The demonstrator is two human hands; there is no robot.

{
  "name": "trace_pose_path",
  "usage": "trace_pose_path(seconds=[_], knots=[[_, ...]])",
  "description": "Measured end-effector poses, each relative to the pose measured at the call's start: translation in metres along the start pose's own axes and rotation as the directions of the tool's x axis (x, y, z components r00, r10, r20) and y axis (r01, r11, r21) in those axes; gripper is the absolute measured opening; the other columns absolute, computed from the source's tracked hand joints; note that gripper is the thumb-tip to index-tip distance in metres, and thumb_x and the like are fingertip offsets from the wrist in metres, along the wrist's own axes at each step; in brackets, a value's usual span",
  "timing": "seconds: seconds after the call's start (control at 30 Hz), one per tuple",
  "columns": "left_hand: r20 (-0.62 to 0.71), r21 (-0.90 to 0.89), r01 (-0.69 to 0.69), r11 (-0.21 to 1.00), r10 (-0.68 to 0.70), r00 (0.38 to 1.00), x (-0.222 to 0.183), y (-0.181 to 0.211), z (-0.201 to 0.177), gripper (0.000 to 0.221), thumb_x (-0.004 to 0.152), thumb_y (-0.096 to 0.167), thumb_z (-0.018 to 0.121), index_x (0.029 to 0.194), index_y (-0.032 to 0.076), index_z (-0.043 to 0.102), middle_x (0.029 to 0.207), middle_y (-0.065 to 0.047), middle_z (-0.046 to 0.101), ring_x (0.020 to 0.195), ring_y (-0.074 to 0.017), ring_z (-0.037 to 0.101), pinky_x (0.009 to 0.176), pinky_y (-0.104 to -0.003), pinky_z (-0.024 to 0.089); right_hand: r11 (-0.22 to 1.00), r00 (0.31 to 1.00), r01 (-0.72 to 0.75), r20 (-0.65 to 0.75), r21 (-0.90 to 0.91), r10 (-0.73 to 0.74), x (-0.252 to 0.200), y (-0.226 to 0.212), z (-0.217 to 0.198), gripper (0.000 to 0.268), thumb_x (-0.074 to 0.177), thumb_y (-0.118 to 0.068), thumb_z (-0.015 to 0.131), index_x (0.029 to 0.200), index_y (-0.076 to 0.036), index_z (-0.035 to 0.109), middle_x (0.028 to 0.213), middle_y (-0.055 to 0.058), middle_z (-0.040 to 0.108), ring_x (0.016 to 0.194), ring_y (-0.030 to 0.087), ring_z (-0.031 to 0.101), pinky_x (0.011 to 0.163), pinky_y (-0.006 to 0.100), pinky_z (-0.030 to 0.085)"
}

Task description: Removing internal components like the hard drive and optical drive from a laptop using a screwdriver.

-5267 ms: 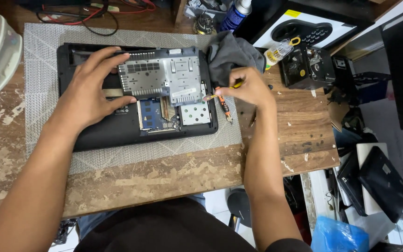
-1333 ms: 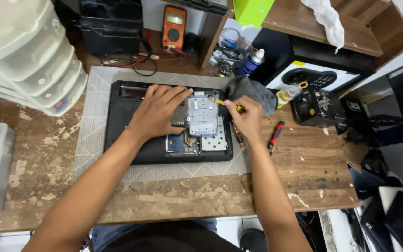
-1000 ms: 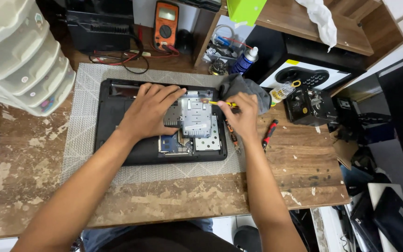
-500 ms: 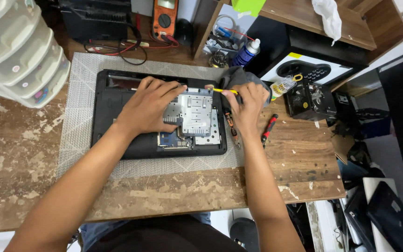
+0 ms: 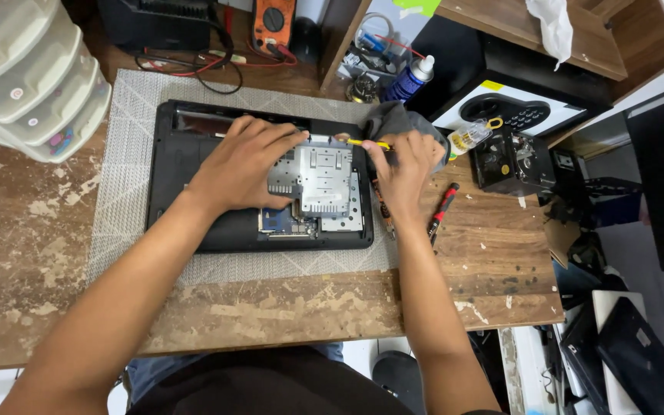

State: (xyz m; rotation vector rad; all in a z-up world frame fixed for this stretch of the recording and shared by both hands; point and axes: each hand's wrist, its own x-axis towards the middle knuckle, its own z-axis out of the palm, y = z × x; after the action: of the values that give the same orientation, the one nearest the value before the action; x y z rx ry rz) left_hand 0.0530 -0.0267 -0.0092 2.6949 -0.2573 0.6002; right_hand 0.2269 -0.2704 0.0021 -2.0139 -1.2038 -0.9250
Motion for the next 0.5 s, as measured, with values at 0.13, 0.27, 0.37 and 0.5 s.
trace_pose_path(seconds=[0.13, 0.27, 0.37, 0.5], knots=[[0.010, -0.002, -0.003, 1.000, 0.003, 1.000, 0.000, 0.000, -0.001, 0.099, 0.057, 0.047, 0.090, 0.143, 0.010, 0.059, 0.138, -0.013, 0.065, 0.123, -0.0296, 0.059, 0.112, -0.047, 0.031, 0.998, 0.997, -0.057, -0.052, 0.039, 0.059, 0.000, 0.012, -0.001, 0.027, 0.098, -0.036, 0.080, 0.088, -0.016, 0.065, 0.080, -0.001, 0.055, 0.079, 0.023, 0.055, 0.085, 0.035, 0.037], [0.004, -0.007, 0.002, 1.000, -0.002, 1.000, -0.003, 0.001, 0.002, 0.101, 0.055, 0.049, 0.091, 0.143, 0.011, 0.059, 0.137, -0.012, 0.065, 0.121, -0.0291, 0.059, 0.110, -0.046, 0.031, 0.995, 0.997, -0.064, 0.056, 0.083, 0.059, -0.003, 0.018, -0.009, 0.032, 0.099, -0.034, 0.078, 0.078, -0.017, 0.061, 0.072, 0.001, 0.052, 0.074, 0.026, 0.056, 0.083, 0.037, 0.036], [0.008, -0.009, -0.004, 1.000, 0.004, 1.000, -0.001, 0.000, 0.001, 0.101, 0.055, 0.049, 0.092, 0.142, 0.011, 0.059, 0.137, -0.012, 0.065, 0.122, -0.0290, 0.059, 0.111, -0.046, 0.031, 0.995, 0.995, -0.067, 0.082, 0.072, 0.061, -0.004, 0.031, -0.008, 0.036, 0.098, -0.034, 0.077, 0.072, -0.018, 0.058, 0.067, 0.001, 0.051, 0.070, 0.026, 0.056, 0.081, 0.037, 0.036], [0.021, -0.029, 0.002, 1.000, -0.002, 1.000, 0.000, 0.006, -0.006, 0.098, 0.056, 0.046, 0.092, 0.141, 0.011, 0.060, 0.138, -0.012, 0.064, 0.122, -0.0295, 0.059, 0.111, -0.046, 0.031, 0.992, 0.986, -0.088, 0.152, 0.088, 0.074, -0.007, 0.045, -0.006, 0.037, 0.093, -0.033, 0.078, 0.068, -0.017, 0.056, 0.063, 0.003, 0.052, 0.067, 0.029, 0.057, 0.077, 0.038, 0.035]])
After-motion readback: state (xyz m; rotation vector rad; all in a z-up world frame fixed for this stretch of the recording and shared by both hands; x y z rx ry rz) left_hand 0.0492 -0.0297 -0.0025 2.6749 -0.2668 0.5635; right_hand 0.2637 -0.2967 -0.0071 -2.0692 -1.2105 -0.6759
